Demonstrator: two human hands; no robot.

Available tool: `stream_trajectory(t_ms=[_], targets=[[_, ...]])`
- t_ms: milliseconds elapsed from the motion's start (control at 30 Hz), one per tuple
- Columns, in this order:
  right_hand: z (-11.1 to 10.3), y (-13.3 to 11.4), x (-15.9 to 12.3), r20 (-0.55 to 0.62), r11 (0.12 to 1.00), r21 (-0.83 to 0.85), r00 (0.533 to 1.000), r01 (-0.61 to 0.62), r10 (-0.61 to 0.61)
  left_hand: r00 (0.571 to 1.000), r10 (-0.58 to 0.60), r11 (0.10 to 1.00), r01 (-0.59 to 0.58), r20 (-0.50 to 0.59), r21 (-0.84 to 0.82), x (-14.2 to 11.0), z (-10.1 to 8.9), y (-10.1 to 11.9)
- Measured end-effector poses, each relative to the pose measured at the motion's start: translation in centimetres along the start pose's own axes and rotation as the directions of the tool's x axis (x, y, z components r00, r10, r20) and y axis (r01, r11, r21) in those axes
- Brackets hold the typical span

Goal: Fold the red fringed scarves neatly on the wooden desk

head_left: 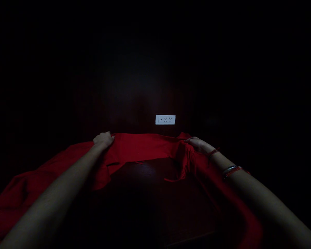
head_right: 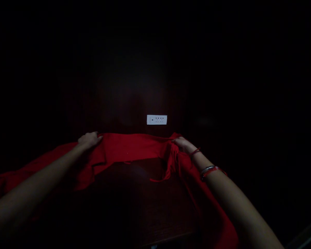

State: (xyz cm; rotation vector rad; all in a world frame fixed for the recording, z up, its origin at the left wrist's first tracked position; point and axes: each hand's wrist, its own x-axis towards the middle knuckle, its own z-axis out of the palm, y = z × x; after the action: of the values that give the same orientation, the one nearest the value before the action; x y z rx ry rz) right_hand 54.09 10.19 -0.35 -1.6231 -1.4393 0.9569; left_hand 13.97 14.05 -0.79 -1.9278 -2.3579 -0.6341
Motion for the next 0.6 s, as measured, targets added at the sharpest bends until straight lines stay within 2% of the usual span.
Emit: stream_trajectory(t_ms=[33, 67, 133, 200, 233, 267, 333, 367, 400, 467, 500, 533, 600], targets=[[0.9, 0.0, -0.3, 0.042, 1.0, 0.029, 0.999, -0.013, 0.012, 1.0, -0.011, 0.996, 0.011, 0.007, 0.087, -0.8, 0.1, 0.9], [1.9, 0.0, -0.7, 0.085, 0.999, 0.035, 0.996, -0.027, 0.024, 0.999, 0.031, 0.988, -0.028, -0.013, 0.149, -1.8, 0.3, 1.9], [4.4, -0.3, -2.1, 0.167, 0.999, 0.0, 0.985, -0.048, 0.047, 0.968, 0.231, 0.955, -0.205, -0.102, 0.212, -4.3, 0.9, 3.6], [7.0, -0.8, -3.9, 0.269, 0.997, -0.026, 0.96, -0.074, 0.079, 0.913, 0.389, 0.912, -0.362, -0.123, 0.195, -7.5, 1.9, 5.0], [8.1, -1.0, -4.7, 0.363, 0.995, -0.048, 0.927, -0.088, 0.1, 0.902, 0.425, 0.901, -0.414, -0.076, 0.127, -9.2, 2.4, 5.5], [9.0, -1.3, -5.5, 0.486, 0.993, -0.078, 0.866, -0.092, 0.118, 0.902, 0.433, 0.901, -0.432, -0.003, 0.035, -10.9, 3.0, 5.8], [10.1, -1.9, -6.4, 0.706, 0.985, -0.169, 0.692, -0.045, 0.152, 0.88, 0.447, 0.891, -0.422, 0.164, -0.167, -14.0, 4.1, 6.3], [10.3, -2.2, -6.5, 0.75, 0.974, -0.226, 0.641, 0.018, 0.162, 0.868, 0.44, 0.887, -0.382, 0.229, -0.258, -15.2, 4.6, 6.4], [10.2, -2.3, -6.4, 0.737, 0.948, -0.298, 0.658, 0.111, 0.154, 0.858, 0.43, 0.882, -0.333, 0.281, -0.335, -16.2, 5.1, 6.5], [9.7, -2.3, -5.6, 0.58, 0.832, -0.477, 0.813, 0.283, 0.056, 0.866, 0.368, 0.88, -0.207, 0.339, -0.427, -17.5, 5.8, 6.8], [9.4, -1.9, -5.0, 0.485, 0.76, -0.559, 0.874, 0.331, -0.024, 0.883, 0.321, 0.885, -0.151, 0.342, -0.44, -17.8, 6.0, 7.0], [9.1, -1.4, -4.5, 0.418, 0.701, -0.618, 0.904, 0.355, -0.089, 0.906, 0.263, 0.896, -0.102, 0.331, -0.432, -17.8, 6.3, 7.3], [8.8, 0.2, -3.8, 0.378, 0.655, -0.662, 0.917, 0.364, -0.128, 0.942, 0.149, 0.925, -0.026, 0.3, -0.379, -17.6, 6.9, 7.7]])
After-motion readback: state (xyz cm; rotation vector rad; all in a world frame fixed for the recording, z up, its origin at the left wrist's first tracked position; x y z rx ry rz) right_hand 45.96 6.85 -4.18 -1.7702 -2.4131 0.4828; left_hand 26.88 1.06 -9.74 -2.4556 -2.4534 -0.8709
